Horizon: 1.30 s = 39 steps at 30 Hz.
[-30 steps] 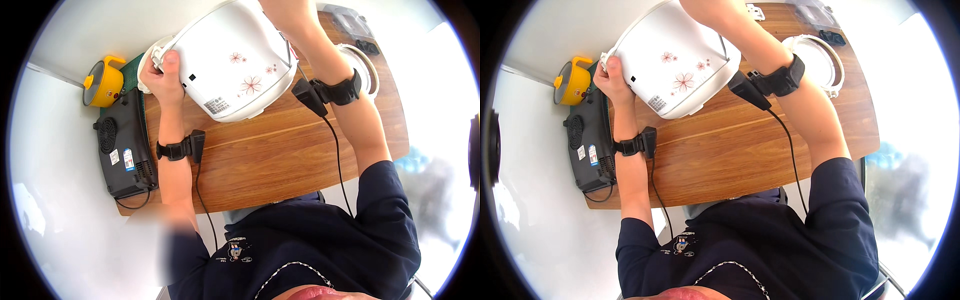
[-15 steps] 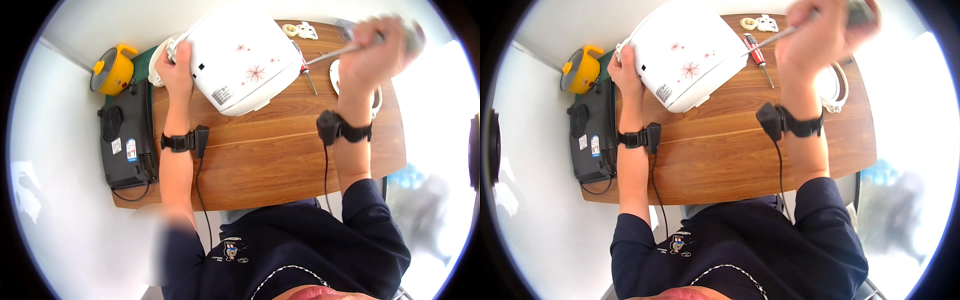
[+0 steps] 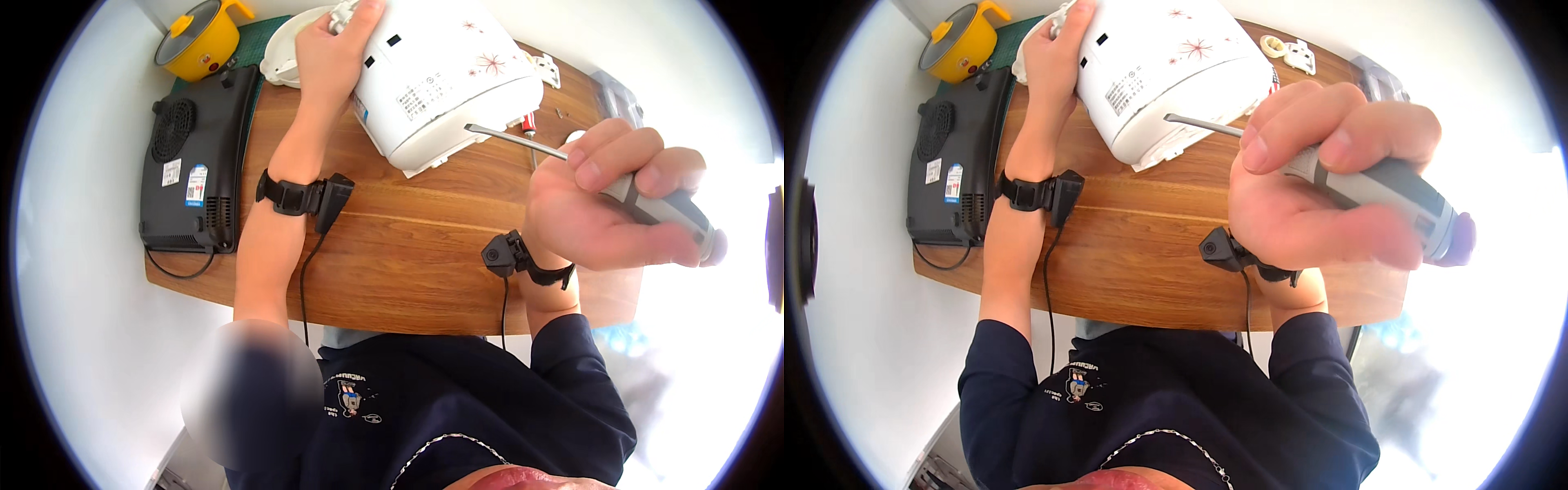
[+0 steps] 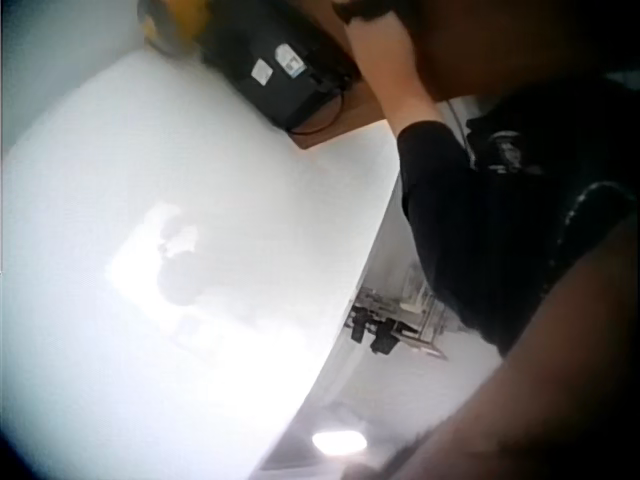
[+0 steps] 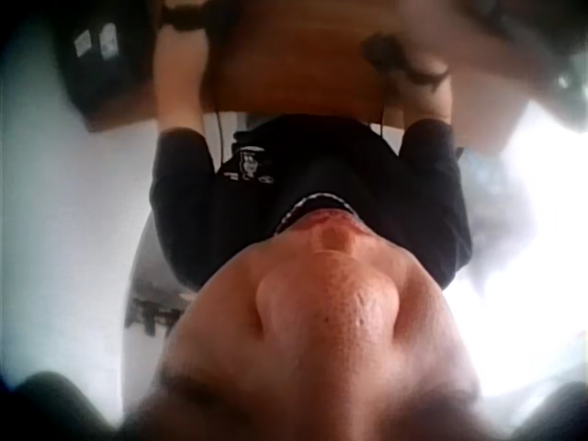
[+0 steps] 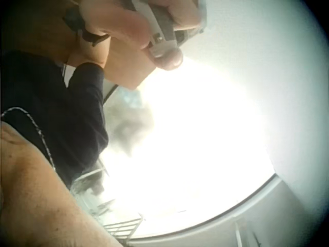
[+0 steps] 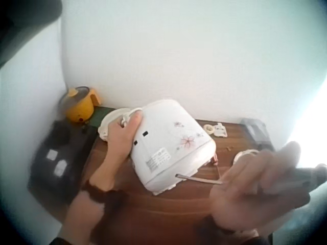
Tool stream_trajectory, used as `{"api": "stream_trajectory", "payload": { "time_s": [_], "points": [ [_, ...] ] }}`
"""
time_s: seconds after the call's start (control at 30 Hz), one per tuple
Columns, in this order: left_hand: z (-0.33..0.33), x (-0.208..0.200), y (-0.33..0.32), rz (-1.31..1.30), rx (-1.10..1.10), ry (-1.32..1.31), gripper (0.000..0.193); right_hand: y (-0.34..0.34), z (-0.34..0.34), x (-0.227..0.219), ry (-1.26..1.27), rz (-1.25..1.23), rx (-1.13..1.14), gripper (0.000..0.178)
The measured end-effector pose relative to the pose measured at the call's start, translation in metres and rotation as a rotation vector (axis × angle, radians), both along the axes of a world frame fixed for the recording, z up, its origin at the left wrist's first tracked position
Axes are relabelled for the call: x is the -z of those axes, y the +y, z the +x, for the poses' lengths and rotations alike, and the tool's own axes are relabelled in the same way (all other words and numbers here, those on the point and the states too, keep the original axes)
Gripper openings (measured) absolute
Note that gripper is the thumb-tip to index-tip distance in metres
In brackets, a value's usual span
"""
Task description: The person disassembles a white rice cooker by removing the lid, unscrewing the base, and prying open the main body. They use a screwdriver to remove screws and separate the components, placing them on the table.
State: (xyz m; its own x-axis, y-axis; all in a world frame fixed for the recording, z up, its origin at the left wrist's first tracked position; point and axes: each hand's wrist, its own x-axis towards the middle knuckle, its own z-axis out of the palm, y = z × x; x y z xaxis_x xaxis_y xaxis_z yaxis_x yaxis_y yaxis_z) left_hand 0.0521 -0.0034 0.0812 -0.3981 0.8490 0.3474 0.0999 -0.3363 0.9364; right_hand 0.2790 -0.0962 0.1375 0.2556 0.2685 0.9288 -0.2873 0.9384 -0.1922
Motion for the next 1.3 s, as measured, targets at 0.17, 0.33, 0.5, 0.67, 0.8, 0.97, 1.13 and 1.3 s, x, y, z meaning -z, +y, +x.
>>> {"api": "stream_trajectory", "payload": {
  "time_s": [0.17, 0.33, 0.5, 0.67, 0.8, 0.97, 1.13, 1.3],
  "points": [
    [-0.001, -0.003, -0.002, -0.09, 0.031, 0.043, 0.052, 0.008, -0.012, 0.002, 0.033, 0.054, 0.008, 0.024],
    [0.003, -0.013, -0.005, -0.114, 0.084, 0.073, 0.051, 0.011, -0.018, 0.004, 0.0, 0.074, 0.042, 0.025],
    [0.004, -0.021, -0.009, -0.157, 0.124, 0.167, 0.056, 0.002, -0.027, 0.003, 0.011, 0.137, 0.029, 0.022],
    [-0.007, 0.008, -0.001, -0.124, 0.214, 0.035, 0.039, 0.001, -0.037, 0.004, -0.041, 0.307, -0.041, 0.029],
    [-0.009, 0.004, 0.001, -0.1, 0.223, 0.162, 0.045, -0.004, -0.027, 0.008, -0.236, 0.324, -0.124, 0.031],
    [0.002, -0.024, -0.012, -0.089, 0.128, 0.236, 0.054, -0.019, -0.009, 0.003, -0.535, 0.134, -0.268, 0.034],
    [0.002, -0.026, -0.013, -0.089, 0.142, 0.221, 0.054, -0.024, -0.001, -0.007, -0.722, -0.004, -0.364, 0.043],
    [0.003, -0.026, -0.014, -0.109, 0.119, 0.216, 0.055, -0.027, -0.001, -0.015, -0.809, -0.094, -0.403, 0.054]
  ]
}}
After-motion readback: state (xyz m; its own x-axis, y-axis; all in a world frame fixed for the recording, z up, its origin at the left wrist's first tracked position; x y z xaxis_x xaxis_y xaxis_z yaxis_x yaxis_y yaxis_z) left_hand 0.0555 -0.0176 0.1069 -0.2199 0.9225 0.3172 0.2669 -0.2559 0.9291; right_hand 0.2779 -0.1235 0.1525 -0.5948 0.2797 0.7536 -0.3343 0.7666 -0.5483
